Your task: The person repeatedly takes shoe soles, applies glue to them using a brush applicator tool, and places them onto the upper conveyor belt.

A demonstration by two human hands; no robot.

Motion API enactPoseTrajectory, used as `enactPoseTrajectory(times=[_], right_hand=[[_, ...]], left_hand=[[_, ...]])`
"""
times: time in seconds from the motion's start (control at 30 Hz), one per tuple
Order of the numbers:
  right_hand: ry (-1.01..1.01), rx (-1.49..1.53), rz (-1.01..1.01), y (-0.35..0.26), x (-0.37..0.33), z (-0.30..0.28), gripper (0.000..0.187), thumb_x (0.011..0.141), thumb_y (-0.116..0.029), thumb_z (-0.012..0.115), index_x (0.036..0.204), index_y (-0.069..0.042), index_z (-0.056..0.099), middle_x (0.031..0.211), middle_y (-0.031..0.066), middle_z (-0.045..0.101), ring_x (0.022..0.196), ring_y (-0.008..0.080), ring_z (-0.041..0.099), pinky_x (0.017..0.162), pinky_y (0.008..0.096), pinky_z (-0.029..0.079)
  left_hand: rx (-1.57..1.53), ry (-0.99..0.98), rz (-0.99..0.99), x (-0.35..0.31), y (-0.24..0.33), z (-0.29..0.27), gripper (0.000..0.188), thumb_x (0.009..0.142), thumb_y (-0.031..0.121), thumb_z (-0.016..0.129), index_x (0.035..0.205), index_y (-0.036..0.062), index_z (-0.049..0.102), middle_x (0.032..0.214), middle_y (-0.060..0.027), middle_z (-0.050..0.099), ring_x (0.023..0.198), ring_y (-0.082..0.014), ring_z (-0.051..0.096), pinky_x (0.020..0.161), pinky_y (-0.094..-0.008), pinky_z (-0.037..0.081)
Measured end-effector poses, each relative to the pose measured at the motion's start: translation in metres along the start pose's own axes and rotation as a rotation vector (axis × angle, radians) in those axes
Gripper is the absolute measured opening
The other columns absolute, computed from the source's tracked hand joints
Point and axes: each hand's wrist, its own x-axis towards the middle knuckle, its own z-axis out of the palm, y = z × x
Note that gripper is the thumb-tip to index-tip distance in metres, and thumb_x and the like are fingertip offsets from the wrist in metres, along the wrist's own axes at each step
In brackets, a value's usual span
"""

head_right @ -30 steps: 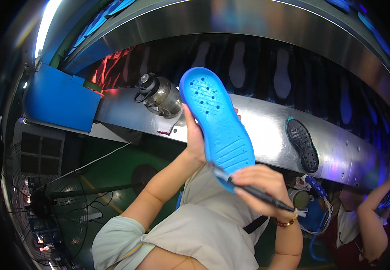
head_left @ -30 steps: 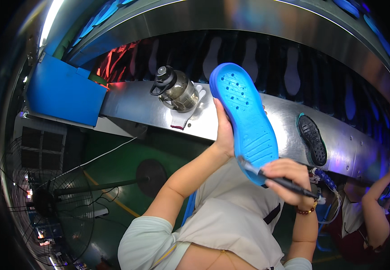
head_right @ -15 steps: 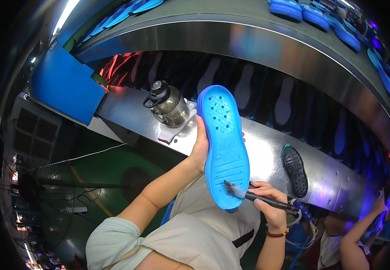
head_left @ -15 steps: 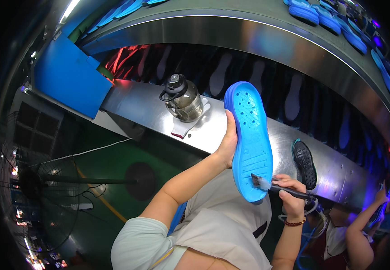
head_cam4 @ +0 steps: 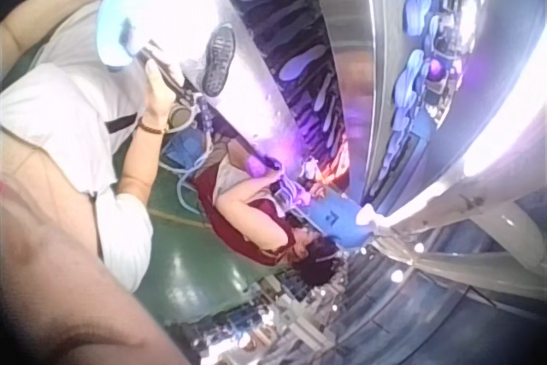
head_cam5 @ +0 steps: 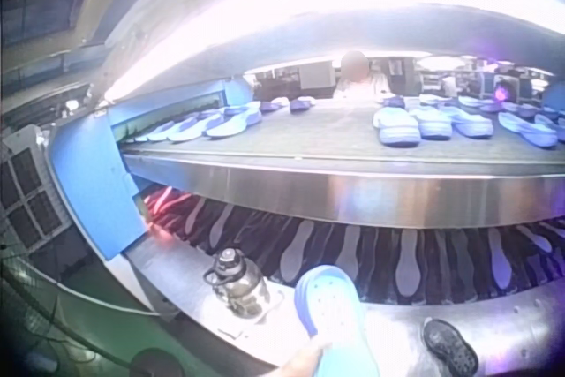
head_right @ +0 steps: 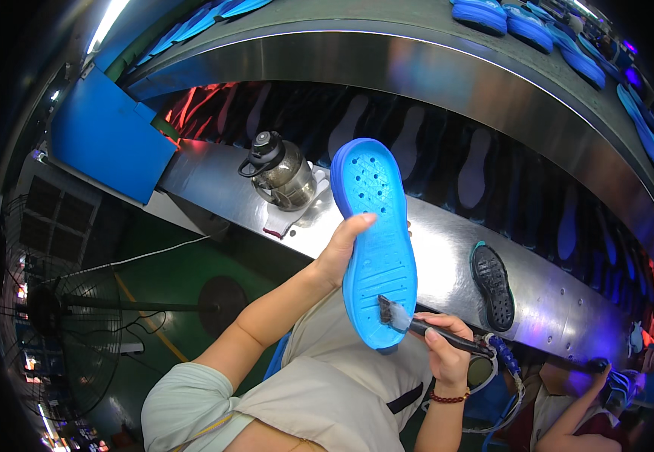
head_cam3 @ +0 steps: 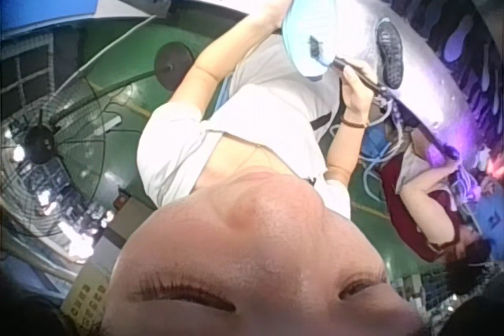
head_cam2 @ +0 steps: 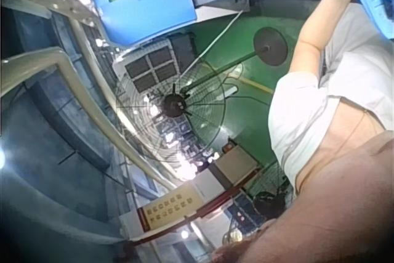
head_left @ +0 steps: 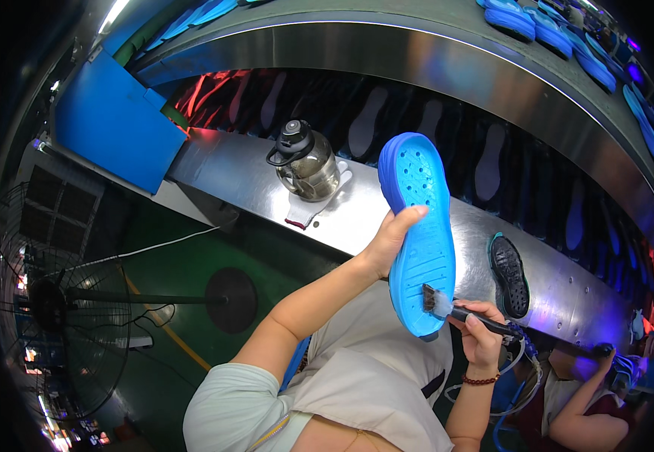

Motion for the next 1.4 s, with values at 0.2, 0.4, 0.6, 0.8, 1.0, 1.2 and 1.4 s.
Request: enactPoseTrajectory(times=[0.2, 0.4, 0.6, 0.8, 1.0, 1.2, 1.4], right_hand=[[0.051, 0.249, -0.051, -0.007, 0.001, 0.016, 0.019, 0.081, -0.003, 0.051, 0.098, 0.004, 0.052, 0.101, 0.0212, 0.057, 0.096, 0.0308, 0.057, 0.086, 0.0454, 0.046], [0.053, -0.183, -0.282, -0.025, 0.014, 0.048, 0.018, 0.075, 0.002, 0.058, 0.092, 0.005, 0.056, 0.096, 0.0192, 0.06, 0.094, 0.0255, 0.058, 0.086, 0.0327, 0.044], [-0.227, -0.543, -0.41, -0.035, 0.016, 0.058, 0.021, 0.07, 0.006, 0.06, 0.091, 0.005, 0.059, 0.095, 0.0197, 0.06, 0.089, 0.0259, 0.06, 0.082, 0.0331, 0.046], [-0.208, -0.545, -0.362, -0.038, 0.025, 0.06, 0.02, 0.067, 0.006, 0.061, 0.087, 0.005, 0.061, 0.091, 0.0188, 0.063, 0.089, 0.027, 0.061, 0.082, 0.0334, 0.046], [-0.212, -0.67, -0.464, -0.063, 0.045, 0.05, 0.02, 0.064, 0.006, 0.063, 0.084, 0.004, 0.063, 0.086, 0.017, 0.064, 0.085, 0.0271, 0.062, 0.079, 0.0333, 0.048], [-0.351, -0.714, -0.332, -0.062, 0.046, 0.05, 0.018, 0.065, 0.003, 0.065, 0.083, 0.003, 0.062, 0.086, 0.0174, 0.064, 0.084, 0.0263, 0.063, 0.078, 0.034, 0.048], [-0.503, -0.788, -0.38, -0.08, 0.037, 0.048, 0.023, 0.064, -0.004, 0.069, 0.086, -0.003, 0.064, 0.089, 0.0091, 0.065, 0.082, 0.0235, 0.061, 0.076, 0.0321, 0.046]], left_hand=[[-0.282, -0.128, 0.012, -0.009, 0.022, 0.018, 0.083, 0.079, 0.066, 0.025, 0.128, -0.0002, 0.031, 0.121, -0.0168, 0.046, 0.107, -0.0285, 0.049, 0.09, -0.0424, 0.041], [-0.315, -0.115, 0.137, -0.04, -0.004, 0.043, 0.087, 0.08, 0.068, 0.025, 0.135, 0.001, 0.019, 0.132, -0.0183, 0.034, 0.118, -0.032, 0.04, 0.097, -0.0434, 0.036], [-0.574, -0.179, 0.09, -0.027, 0.005, 0.027, 0.062, 0.088, 0.051, 0.033, 0.123, -0.0002, 0.04, 0.111, -0.0142, 0.054, 0.099, -0.0219, 0.055, 0.086, -0.0354, 0.045], [-0.578, -0.137, 0.095, -0.021, 0.007, 0.025, 0.061, 0.089, 0.05, 0.034, 0.122, -0.0002, 0.041, 0.111, -0.0138, 0.055, 0.098, -0.0225, 0.056, 0.085, -0.0353, 0.046], [-0.581, -0.125, 0.046, -0.016, 0.015, 0.025, 0.059, 0.089, 0.048, 0.034, 0.12, -0.0011, 0.043, 0.111, -0.0155, 0.055, 0.1, -0.0234, 0.056, 0.086, -0.0365, 0.045], [-0.517, -0.144, -0.034, -0.009, 0.022, 0.024, 0.061, 0.089, 0.048, 0.034, 0.122, -0.0018, 0.042, 0.115, -0.017, 0.053, 0.103, -0.0253, 0.055, 0.089, -0.0382, 0.044], [-0.502, -0.183, -0.385, -0.002, 0.026, 0.013, 0.049, 0.09, 0.039, 0.041, 0.117, -0.0016, 0.048, 0.11, -0.0174, 0.056, 0.096, -0.024, 0.059, 0.084, -0.0364, 0.048]])
